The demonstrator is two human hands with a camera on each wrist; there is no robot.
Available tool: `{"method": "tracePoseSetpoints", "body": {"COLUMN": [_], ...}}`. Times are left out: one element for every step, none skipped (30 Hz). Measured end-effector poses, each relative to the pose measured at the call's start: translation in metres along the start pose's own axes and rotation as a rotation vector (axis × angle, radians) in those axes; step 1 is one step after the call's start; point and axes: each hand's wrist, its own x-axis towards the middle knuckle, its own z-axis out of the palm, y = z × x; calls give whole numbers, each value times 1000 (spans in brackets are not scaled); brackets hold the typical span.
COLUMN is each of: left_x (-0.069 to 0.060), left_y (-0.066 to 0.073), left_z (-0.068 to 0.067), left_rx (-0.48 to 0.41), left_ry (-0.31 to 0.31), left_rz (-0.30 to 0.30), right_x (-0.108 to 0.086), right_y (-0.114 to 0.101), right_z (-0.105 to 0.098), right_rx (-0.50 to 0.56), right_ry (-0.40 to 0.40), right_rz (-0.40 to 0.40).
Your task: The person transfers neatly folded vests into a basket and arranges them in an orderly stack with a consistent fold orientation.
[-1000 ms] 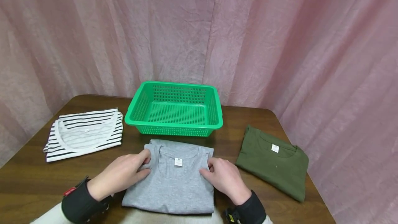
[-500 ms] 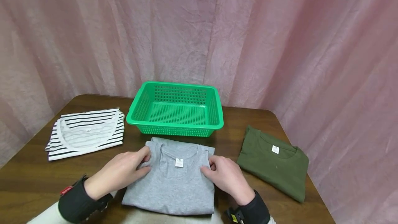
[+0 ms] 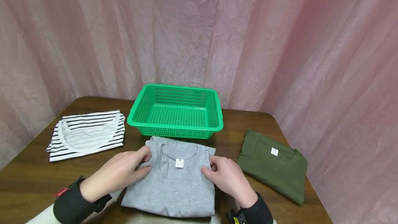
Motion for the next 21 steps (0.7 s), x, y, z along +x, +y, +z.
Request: {"method": "tracePoseSetpoints", "body": {"left_x": [0,0,0,0,0,0,0,0,0,-1,-1,-1,-2,-2,-2,-2,-2,-1,-1,0,0], "left_y": [1,2,3,4,5,6,7,8,9,10,12,13,15,16,18,19,21,21,22,22,23], "left_z": [-1,-3,-4,-5,-7,-8,-9,-10,-11,-13,-14,-16,-17,-19,-21,-23,-26,-27,-29,-30,-31], "left_rx": [3,2,1,0,-1,0,2,1,1,-1,-1,-1,-2,-1,0,6,13,17,20,24,25], "left_ry": [3,4,4,4,6,9,11,15,20,27,33,40,48,58,67,77,85,93,99,103,104], "left_rz": [-1,-1,-1,0,1,2,5,9,13,18,21,25,30,34,39,44,46,50,53,55,55], "right_x": [0,-1,-1,-2,-2,-3,-4,-5,-6,-6,-7,-7,-8,-8,-8,-8,-8,-9,-9,-9,-10], "right_y": [-1,-1,-2,-3,-4,-5,-5,-6,-6,-7,-8,-9,-10,-12,-13,-14,-16,-17,-18,-19,-20], "right_z": [-1,-2,-3,-4,-6,-7,-8,-10,-11,-12,-14,-15,-16,-18,-19,-21,-23,-25,-27,-29,-30], "right_rx": [3,4,6,10,14,18,23,26,28,26,22,16,8,2,-4,-9,-14,-15,-15,-17,-20], "right_ry": [-1,-1,-2,-3,-5,-6,-6,-6,-6,-6,-6,-4,-3,-1,0,1,5,10,14,19,24], "right_rz": [1,2,3,3,2,1,-1,-3,-5,-6,-6,-8,-10,-14,-16,-17,-20,-26,-31,-34,-34]}}
